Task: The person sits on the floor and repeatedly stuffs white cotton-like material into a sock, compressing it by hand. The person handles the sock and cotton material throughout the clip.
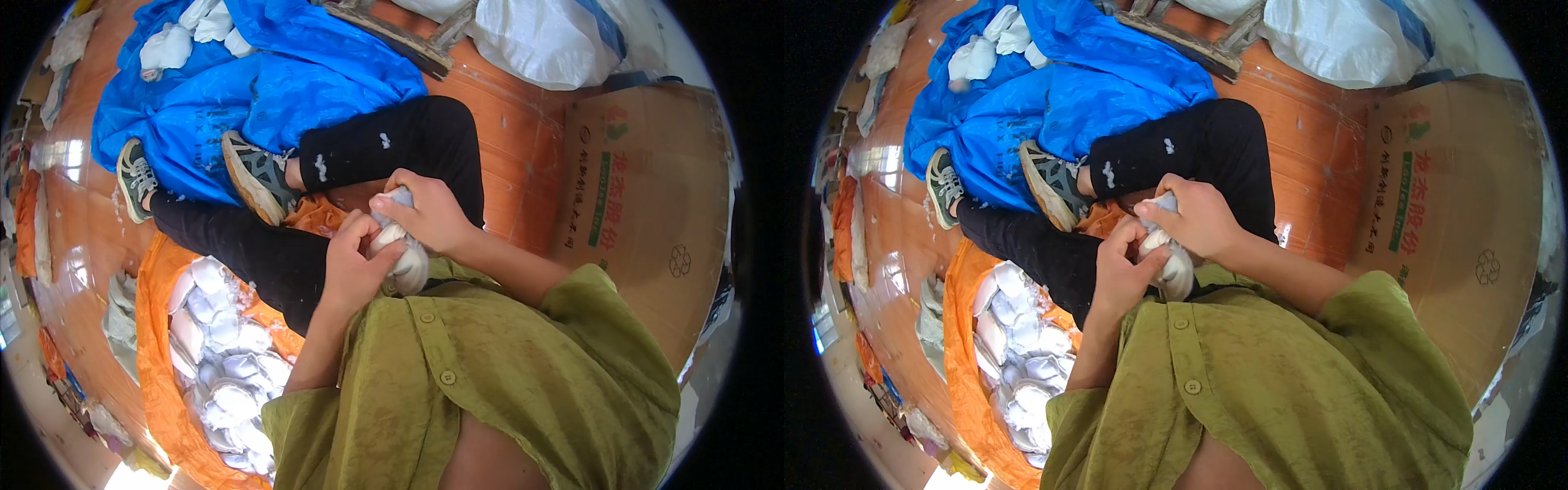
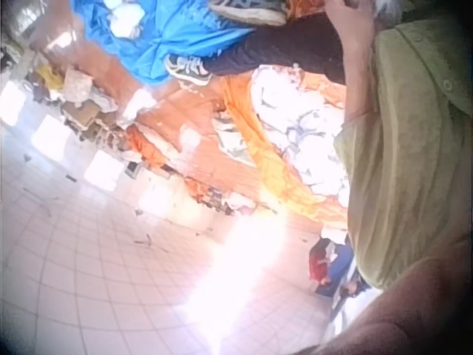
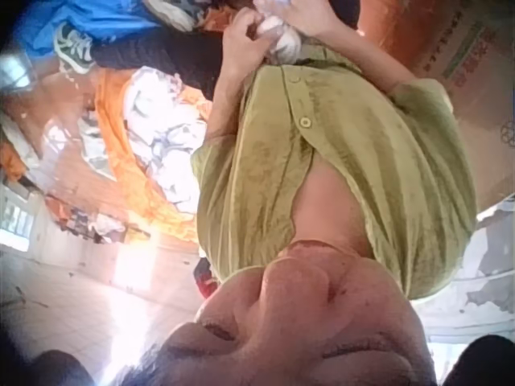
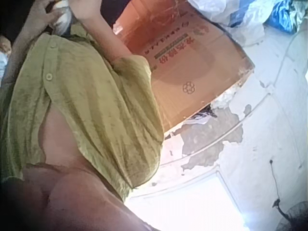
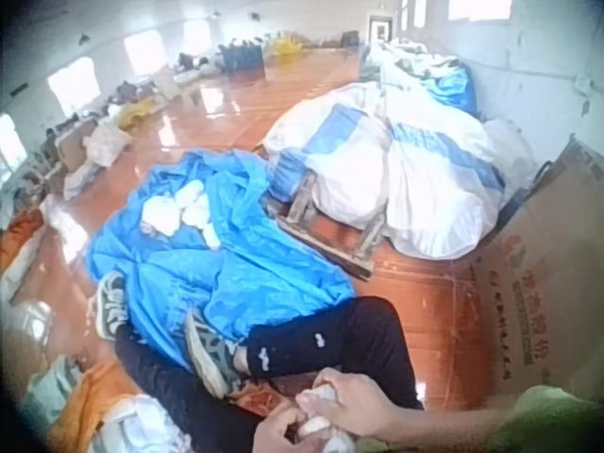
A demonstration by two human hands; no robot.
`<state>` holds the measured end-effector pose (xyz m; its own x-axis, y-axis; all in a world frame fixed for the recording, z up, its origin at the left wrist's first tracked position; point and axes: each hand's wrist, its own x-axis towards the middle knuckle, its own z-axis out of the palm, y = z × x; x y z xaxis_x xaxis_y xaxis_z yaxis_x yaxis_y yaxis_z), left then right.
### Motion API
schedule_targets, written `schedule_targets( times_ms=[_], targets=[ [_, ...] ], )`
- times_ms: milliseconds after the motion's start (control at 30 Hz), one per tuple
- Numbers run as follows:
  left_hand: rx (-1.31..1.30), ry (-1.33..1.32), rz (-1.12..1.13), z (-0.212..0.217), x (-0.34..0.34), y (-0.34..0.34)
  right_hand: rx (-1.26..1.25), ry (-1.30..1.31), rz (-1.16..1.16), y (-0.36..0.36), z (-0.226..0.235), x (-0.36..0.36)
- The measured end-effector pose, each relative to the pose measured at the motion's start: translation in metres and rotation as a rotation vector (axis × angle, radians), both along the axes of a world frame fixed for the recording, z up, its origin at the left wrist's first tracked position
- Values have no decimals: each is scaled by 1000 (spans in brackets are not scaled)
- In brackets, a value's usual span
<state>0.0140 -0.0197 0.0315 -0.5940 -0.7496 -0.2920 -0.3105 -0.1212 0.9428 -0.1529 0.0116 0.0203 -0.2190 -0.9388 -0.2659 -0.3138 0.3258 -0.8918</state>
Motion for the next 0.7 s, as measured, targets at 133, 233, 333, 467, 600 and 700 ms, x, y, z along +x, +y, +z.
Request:
schedule_targets(
  times_ms=[133,233,333,467,600,700],
  targets=[
    [-276,-148,74,-2,-12,11,77,-88,-24,-4,-29,4],
    [-227,-129,96,-7,-7,4,103,13,-1,-4,-31,4],
    [23,-71,100,-9,2,-4,70,182,32,-9,-12,5],
    [-450,-169,36,-7,-6,-1,153,13,59,-15,-18,2],
    [-826,-155,44,-7,-20,8,590,-783,-147,-14,-48,2],
    [-935,-106,89,-24,-16,8,506,-1028,-311,-7,-51,7]
  ],
)
